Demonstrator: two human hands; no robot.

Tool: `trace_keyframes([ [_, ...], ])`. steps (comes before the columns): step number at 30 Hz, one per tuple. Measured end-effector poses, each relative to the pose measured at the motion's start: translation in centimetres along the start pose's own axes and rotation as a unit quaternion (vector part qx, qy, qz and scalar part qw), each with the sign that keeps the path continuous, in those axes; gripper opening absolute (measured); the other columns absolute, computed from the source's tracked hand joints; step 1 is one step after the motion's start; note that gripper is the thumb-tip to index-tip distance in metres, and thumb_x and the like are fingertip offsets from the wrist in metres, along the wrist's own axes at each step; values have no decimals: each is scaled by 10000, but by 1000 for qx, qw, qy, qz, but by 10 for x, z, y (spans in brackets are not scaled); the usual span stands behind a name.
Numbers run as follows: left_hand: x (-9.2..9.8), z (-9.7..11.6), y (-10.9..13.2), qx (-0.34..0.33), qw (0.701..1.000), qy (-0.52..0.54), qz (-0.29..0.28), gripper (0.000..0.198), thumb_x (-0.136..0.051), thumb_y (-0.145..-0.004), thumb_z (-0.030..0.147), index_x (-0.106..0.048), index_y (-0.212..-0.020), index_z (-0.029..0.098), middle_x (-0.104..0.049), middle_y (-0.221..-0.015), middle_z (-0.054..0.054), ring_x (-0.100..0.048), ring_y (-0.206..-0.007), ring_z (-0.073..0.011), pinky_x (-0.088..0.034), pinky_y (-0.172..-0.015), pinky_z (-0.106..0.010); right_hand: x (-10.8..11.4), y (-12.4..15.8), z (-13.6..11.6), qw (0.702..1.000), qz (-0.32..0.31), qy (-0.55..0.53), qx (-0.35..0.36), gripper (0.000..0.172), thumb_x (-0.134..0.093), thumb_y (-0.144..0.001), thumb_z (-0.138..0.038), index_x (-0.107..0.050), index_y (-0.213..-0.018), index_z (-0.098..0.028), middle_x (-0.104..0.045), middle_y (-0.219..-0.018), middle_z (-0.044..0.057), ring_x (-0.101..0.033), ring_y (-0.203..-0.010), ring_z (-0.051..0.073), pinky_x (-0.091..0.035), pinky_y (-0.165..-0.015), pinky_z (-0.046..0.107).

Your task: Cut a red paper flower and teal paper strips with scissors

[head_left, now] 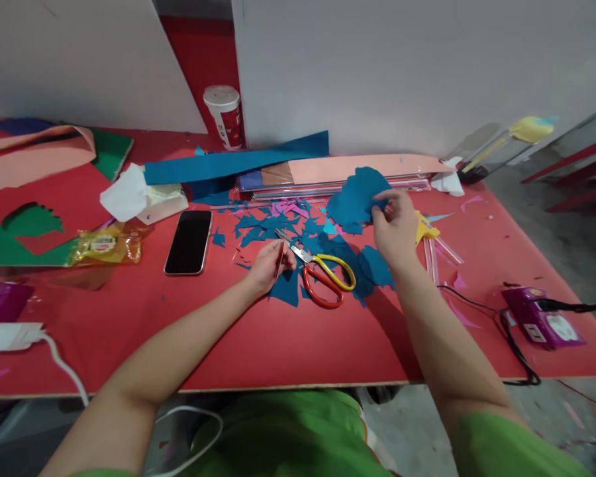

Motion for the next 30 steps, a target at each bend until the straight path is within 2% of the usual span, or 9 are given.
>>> trace_keyframes([
  [2,-1,-1,0,1,1000,-9,-5,223,-492,-755,239,-403,-563,167,-511,-469,27,-491,-437,-91,-365,-479,-200,-14,-17,15,993,-34,109,-8,238,-354,-786,-149,-528,-948,-157,-610,-868,88,-619,-653,188,-489,-595,330],
  [4,-2,-1,1,2,1000,-18,-11,232,-485,-768,244,-413,-563,164,-515,-470,25,-492,-437,-90,-361,-476,-197,-36,-27,31,959,-99,266,8,324,-357,-727,-69,-543,-990,-98,-615,-959,149,-603,-863,241,-464,-748,372],
  [6,-4,-1,1,3,1000,-25,-17,238,-483,-775,244,-421,-561,162,-519,-472,22,-493,-441,-88,-359,-478,-194,-53,-31,44,945,-136,296,19,357,-441,-660,-58,-559,-997,-59,-606,-1010,193,-557,-969,289,-427,-823,400],
  [10,-6,-2,1,8,999,-33,-27,242,-494,-774,245,-436,-556,159,-522,-473,15,-494,-451,-84,-360,-488,-190,-74,-27,59,925,-201,318,50,421,-567,-616,-125,-568,-1029,-48,-600,-1050,201,-540,-984,307,-421,-824,386],
  [14,-6,-3,1,15,999,-32,-32,258,-508,-769,278,-441,-550,160,-526,-479,11,-502,-465,-89,-362,-491,-193,-77,-26,62,912,-228,333,74,369,-563,-636,-122,-602,-999,-64,-638,-978,166,-568,-930,271,-418,-805,333],
  [21,-6,-5,0,30,999,-34,-23,295,-561,-739,345,-435,-543,164,-524,-478,15,-505,-461,-96,-369,-492,-207,-72,-33,62,908,-210,353,81,228,-456,-752,-148,-657,-852,-108,-666,-900,159,-575,-873,277,-396,-769,355],
  [30,-7,-4,1,31,998,-33,-32,286,-536,-764,334,-437,-558,162,-526,-485,15,-513,-471,-96,-376,-503,-207,-64,-46,64,914,-189,357,38,278,-392,-806,-180,-664,-785,-127,-681,-791,137,-586,-766,258,-400,-708,341],
])
Point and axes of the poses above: each hand's wrist, its own y-axis away from the middle knuckle, its own x-axis out of the back of the hand, z = x × y, the point moved 10 cm from there along -y, towards the middle knuckle
